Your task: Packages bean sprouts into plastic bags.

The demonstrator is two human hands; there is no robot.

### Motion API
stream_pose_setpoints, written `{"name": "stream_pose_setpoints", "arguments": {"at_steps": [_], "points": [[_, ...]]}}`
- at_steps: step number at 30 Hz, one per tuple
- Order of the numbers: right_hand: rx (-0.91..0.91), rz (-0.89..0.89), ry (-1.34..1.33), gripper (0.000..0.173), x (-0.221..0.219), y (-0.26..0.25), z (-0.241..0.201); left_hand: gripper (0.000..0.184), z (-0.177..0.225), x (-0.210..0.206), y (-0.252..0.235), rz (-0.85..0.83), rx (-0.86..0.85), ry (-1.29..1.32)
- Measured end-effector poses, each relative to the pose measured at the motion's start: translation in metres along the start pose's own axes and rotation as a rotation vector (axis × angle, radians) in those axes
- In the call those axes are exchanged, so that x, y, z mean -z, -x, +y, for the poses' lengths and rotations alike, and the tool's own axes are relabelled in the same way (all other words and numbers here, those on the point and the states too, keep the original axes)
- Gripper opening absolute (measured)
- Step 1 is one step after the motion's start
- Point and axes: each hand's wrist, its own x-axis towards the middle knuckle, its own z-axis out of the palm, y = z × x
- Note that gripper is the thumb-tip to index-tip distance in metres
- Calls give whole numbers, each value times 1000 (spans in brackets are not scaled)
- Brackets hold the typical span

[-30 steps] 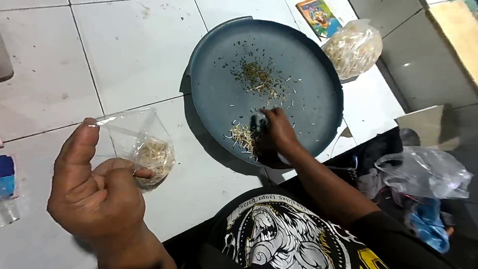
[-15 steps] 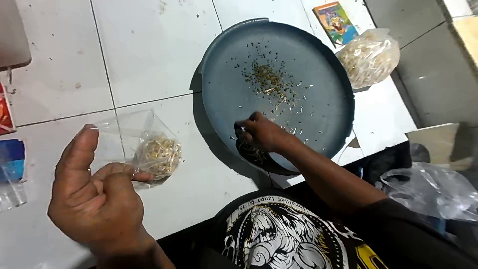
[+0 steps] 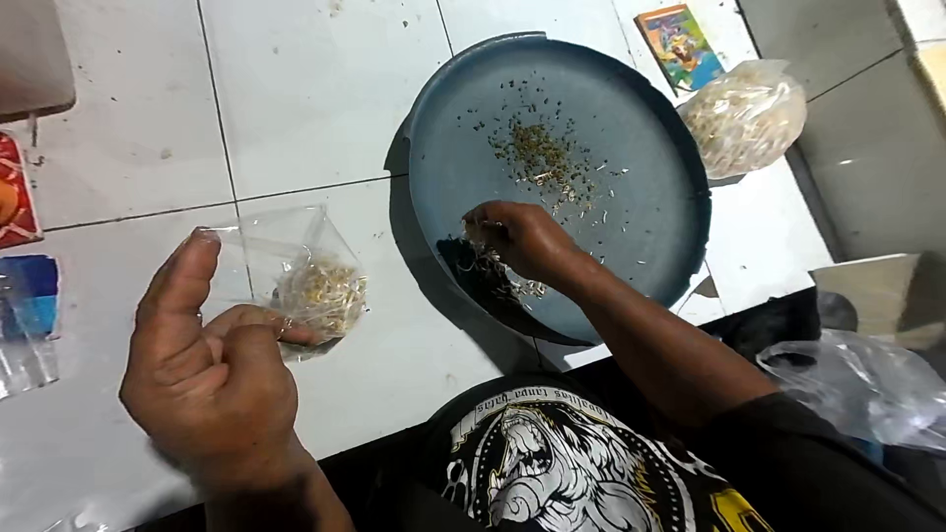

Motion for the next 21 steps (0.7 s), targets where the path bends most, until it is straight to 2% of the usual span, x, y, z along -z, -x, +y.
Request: {"name": "stream_pose_setpoints", "arguments": {"at_steps": [2, 4, 7, 10, 12, 14, 16, 17, 19, 21], "points": [[11, -47, 20, 40, 12, -4, -8, 56, -1, 0, 0, 5, -19, 15], [14, -88, -5, 45, 22, -4, -13, 56, -2, 2, 0, 6, -30, 20], [-88, 5, 47, 35, 16, 7, 1, 56, -8, 5, 0, 7, -35, 37], [-308, 75, 140, 23, -3, 14, 18, 56, -12, 5, 0, 6, -24, 40], [-352, 79, 163, 21, -17, 17, 21, 57, -10, 2, 0, 7, -31, 35], [-388, 17, 197, 33, -26, 21, 15, 56, -8, 2, -2, 4, -37, 29], [-448, -43, 193, 63, -31, 27, 6, 57, -8, 3, -2, 4, -35, 23], [-459, -53, 173, 72, -33, 27, 5, 57, -9, 3, -2, 8, -35, 24], [-384, -11, 108, 61, -40, 20, 9, 57, -9, 2, -2, 8, -26, 20], [-223, 94, 31, 46, -43, 3, 15, 57, -8, 0, -3, 12, -22, 21]]}}
